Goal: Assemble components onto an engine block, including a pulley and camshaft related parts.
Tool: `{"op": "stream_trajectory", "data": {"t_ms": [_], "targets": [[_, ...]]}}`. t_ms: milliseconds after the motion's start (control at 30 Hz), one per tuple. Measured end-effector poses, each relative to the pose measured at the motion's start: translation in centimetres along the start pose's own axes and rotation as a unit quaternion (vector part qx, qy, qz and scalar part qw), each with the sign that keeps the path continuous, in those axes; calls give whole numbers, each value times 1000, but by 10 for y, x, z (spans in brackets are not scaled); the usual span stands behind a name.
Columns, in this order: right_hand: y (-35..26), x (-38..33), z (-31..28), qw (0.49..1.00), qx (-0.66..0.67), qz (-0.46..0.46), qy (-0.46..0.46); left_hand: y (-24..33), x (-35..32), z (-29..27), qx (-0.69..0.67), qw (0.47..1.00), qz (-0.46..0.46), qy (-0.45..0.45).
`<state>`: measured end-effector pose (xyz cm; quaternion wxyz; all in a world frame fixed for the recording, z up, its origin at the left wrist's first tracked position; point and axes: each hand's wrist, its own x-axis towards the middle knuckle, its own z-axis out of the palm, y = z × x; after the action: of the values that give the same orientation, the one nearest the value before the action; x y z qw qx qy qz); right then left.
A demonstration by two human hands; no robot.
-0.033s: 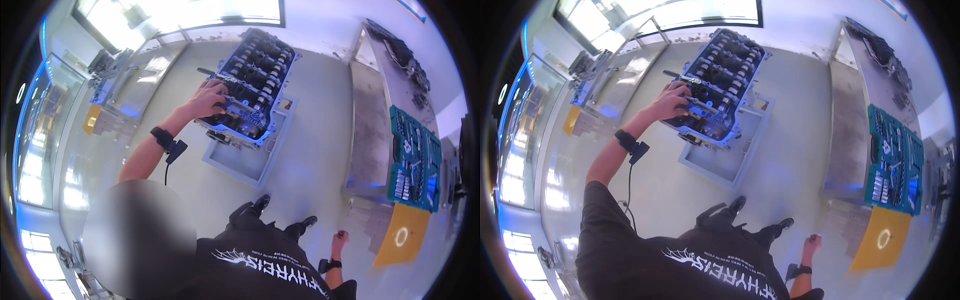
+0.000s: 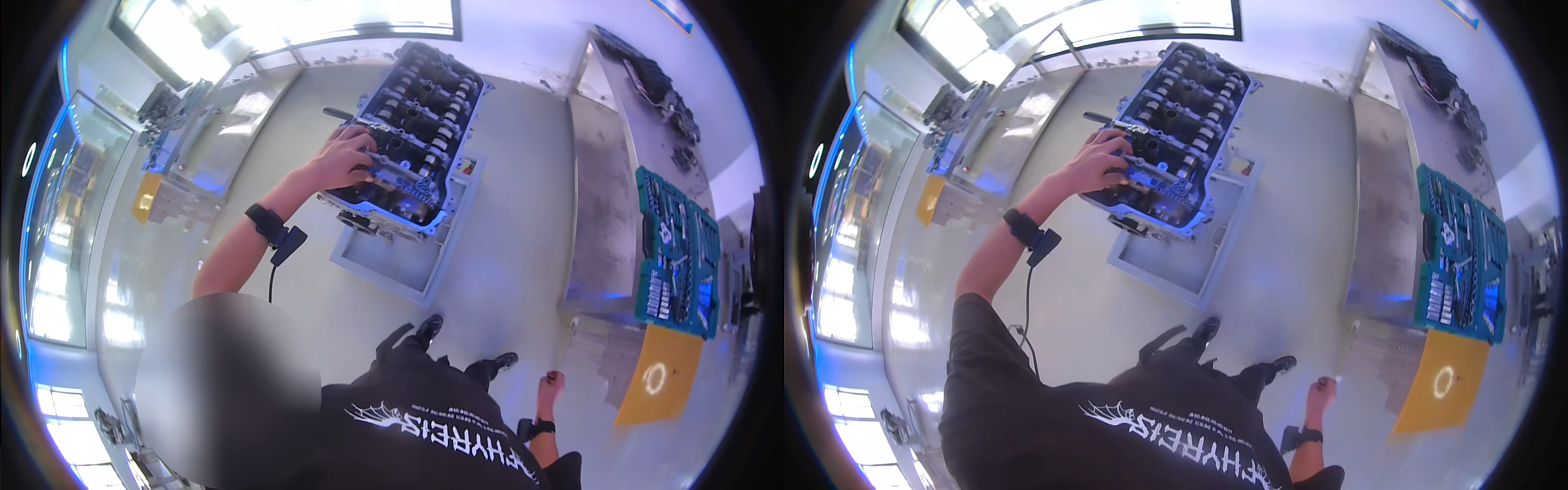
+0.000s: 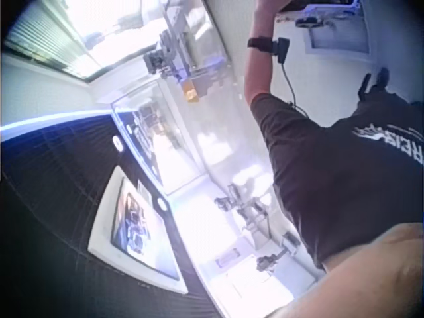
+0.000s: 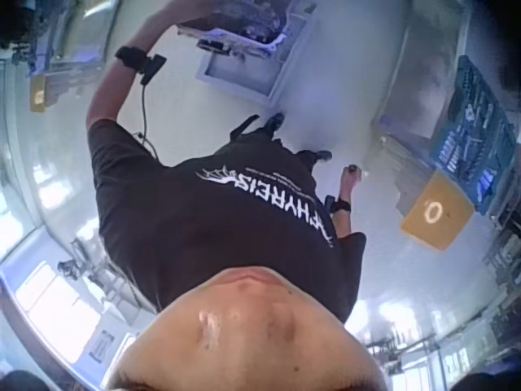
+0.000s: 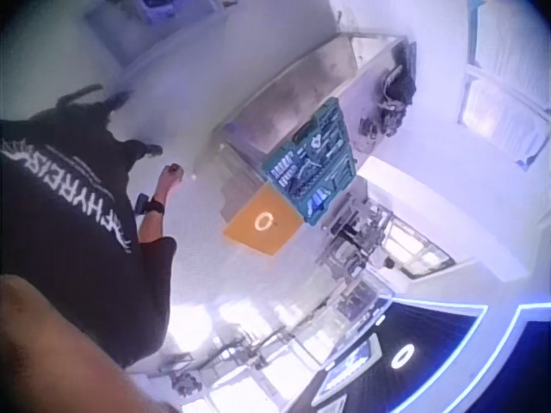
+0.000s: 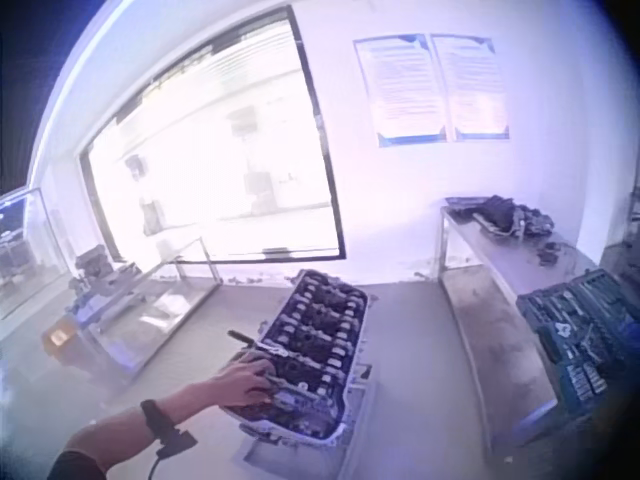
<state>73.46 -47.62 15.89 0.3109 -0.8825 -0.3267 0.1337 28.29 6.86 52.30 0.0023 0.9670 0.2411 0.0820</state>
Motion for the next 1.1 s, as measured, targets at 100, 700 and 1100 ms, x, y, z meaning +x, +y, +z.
{"op": "stream_trajectory", "data": {"t_ms": [100, 700, 1100], "targets": [[-69, -39, 42, 999, 4, 0, -54, -20, 12, 7, -52, 995, 81, -2], [-361, -246, 231, 848, 483, 212, -49, -45, 44, 46, -69, 964, 253, 46], [-515, -222, 233, 675, 716, 174, -43, -55, 59, 56, -155, 942, 296, 17]]}}
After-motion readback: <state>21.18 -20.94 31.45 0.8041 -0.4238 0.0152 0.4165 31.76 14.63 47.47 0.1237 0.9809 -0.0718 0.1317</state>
